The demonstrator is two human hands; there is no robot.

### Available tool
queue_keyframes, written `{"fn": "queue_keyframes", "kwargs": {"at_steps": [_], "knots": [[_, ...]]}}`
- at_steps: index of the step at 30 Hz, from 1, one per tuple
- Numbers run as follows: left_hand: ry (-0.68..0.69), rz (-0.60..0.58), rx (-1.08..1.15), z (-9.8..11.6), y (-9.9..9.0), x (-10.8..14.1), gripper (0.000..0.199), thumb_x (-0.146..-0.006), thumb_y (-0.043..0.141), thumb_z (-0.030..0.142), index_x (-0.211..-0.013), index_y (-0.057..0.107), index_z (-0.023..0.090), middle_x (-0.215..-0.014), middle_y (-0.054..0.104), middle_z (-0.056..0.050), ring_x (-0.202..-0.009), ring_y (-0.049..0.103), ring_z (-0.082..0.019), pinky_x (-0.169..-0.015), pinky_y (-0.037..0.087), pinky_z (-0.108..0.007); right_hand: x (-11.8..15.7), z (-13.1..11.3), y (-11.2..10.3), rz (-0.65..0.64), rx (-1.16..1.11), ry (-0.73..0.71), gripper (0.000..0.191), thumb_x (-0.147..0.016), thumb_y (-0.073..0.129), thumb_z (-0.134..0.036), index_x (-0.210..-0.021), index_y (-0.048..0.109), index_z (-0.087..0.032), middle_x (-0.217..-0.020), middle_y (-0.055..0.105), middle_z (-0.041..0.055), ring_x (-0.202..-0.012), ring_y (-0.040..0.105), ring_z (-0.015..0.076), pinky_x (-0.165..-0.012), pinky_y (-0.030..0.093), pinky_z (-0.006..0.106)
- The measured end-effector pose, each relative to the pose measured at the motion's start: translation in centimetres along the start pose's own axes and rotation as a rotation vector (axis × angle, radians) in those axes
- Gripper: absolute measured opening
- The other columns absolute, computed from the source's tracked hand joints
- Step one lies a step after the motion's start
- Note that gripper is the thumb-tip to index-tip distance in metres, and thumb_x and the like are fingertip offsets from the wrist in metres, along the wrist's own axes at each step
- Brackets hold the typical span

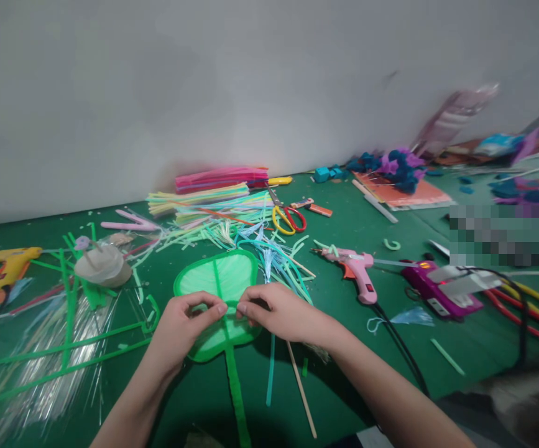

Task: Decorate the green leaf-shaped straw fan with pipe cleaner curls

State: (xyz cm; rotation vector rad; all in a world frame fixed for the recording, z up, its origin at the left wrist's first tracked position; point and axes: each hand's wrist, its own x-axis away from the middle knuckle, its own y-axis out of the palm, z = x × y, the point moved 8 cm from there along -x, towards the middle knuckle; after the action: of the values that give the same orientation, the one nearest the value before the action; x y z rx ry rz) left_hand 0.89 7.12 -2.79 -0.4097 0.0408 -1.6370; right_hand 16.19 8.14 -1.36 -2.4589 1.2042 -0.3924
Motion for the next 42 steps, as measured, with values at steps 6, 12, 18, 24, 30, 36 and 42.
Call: {"fn": "queue_keyframes", "kwargs": {"at_steps": [6, 12, 18, 24, 30, 36, 42], "knots": [[0.005, 0.292, 0.406, -1.6, 0.5, 0.5, 0.025, -0.061, 0.085, 0.038, -0.071, 0.074, 0.019, -0.069, 0.067, 0.001, -0.069, 0.052, -0.012, -0.067, 0.041, -0.021, -0.4, -0.6, -0.4, 0.137, -0.076, -0.005, 0.025, -0.094, 0.050, -0.023, -0.077, 0.066, -0.016, -0.064, 0.063, -0.0017, -0.060, 0.056, 0.0100, -0.060, 0.040, 0.020], [-0.012, 0.275, 0.446, -1.8, 1.2, 0.6, 0.028, -0.064, 0.082, 0.043, -0.074, 0.072, 0.018, -0.069, 0.065, 0.001, -0.065, 0.051, -0.011, -0.062, 0.041, -0.022, -0.3, -0.6, -0.6, 0.188, -0.067, -0.001, 0.025, -0.094, 0.049, -0.021, -0.077, 0.066, -0.016, -0.066, 0.063, -0.0010, -0.062, 0.057, 0.0110, -0.060, 0.040, 0.021], [0.044, 0.011, -0.082, 0.7, 0.1, 0.2, 0.025, -0.070, 0.078, 0.043, -0.078, 0.076, 0.019, -0.074, 0.069, -0.001, -0.066, 0.054, -0.014, -0.061, 0.039, -0.024, 0.2, -0.4, -0.9, 0.089, 0.096, -0.012, 0.021, -0.092, 0.052, -0.022, -0.081, 0.070, -0.018, -0.066, 0.065, -0.0015, -0.059, 0.054, 0.0102, -0.056, 0.034, 0.021], [0.161, -0.148, -0.369, 1.8, 0.9, 0.4, 0.024, -0.081, 0.065, 0.045, -0.077, 0.075, 0.023, -0.076, 0.070, -0.001, -0.073, 0.057, -0.017, -0.064, 0.038, -0.026, 0.3, -1.1, -0.2, 0.023, 0.203, -0.067, 0.021, -0.090, 0.051, -0.018, -0.078, 0.069, -0.017, -0.066, 0.064, -0.0006, -0.060, 0.051, 0.0101, -0.058, 0.032, 0.021], [0.089, -0.306, -0.421, 0.6, 1.5, 0.8, 0.025, -0.080, 0.068, 0.046, -0.078, 0.078, 0.024, -0.077, 0.071, -0.001, -0.074, 0.059, -0.018, -0.066, 0.039, -0.027, 0.5, -1.0, 0.7, -0.088, 0.244, -0.124, 0.020, -0.090, 0.051, -0.019, -0.079, 0.068, -0.018, -0.070, 0.067, 0.0003, -0.062, 0.051, 0.0106, -0.060, 0.032, 0.022], [0.094, -0.287, -0.296, 0.9, 1.9, 0.7, 0.027, -0.079, 0.068, 0.044, -0.070, 0.075, 0.020, -0.069, 0.064, -0.001, -0.068, 0.054, -0.016, -0.063, 0.037, -0.027, 0.5, -0.8, 0.5, -0.070, 0.186, -0.110, 0.019, -0.089, 0.051, -0.016, -0.078, 0.067, -0.017, -0.067, 0.064, -0.0014, -0.059, 0.050, 0.0095, -0.058, 0.032, 0.021], [0.087, -0.166, -0.013, 1.0, 1.4, 0.4, 0.022, -0.076, 0.072, 0.039, -0.067, 0.073, 0.019, -0.069, 0.061, -0.001, -0.070, 0.051, -0.016, -0.065, 0.038, -0.026, 0.1, -0.6, 0.1, 0.010, 0.017, -0.042, 0.022, -0.093, 0.051, -0.023, -0.081, 0.069, -0.016, -0.066, 0.062, -0.0017, -0.059, 0.051, 0.0096, -0.056, 0.034, 0.020]]}}
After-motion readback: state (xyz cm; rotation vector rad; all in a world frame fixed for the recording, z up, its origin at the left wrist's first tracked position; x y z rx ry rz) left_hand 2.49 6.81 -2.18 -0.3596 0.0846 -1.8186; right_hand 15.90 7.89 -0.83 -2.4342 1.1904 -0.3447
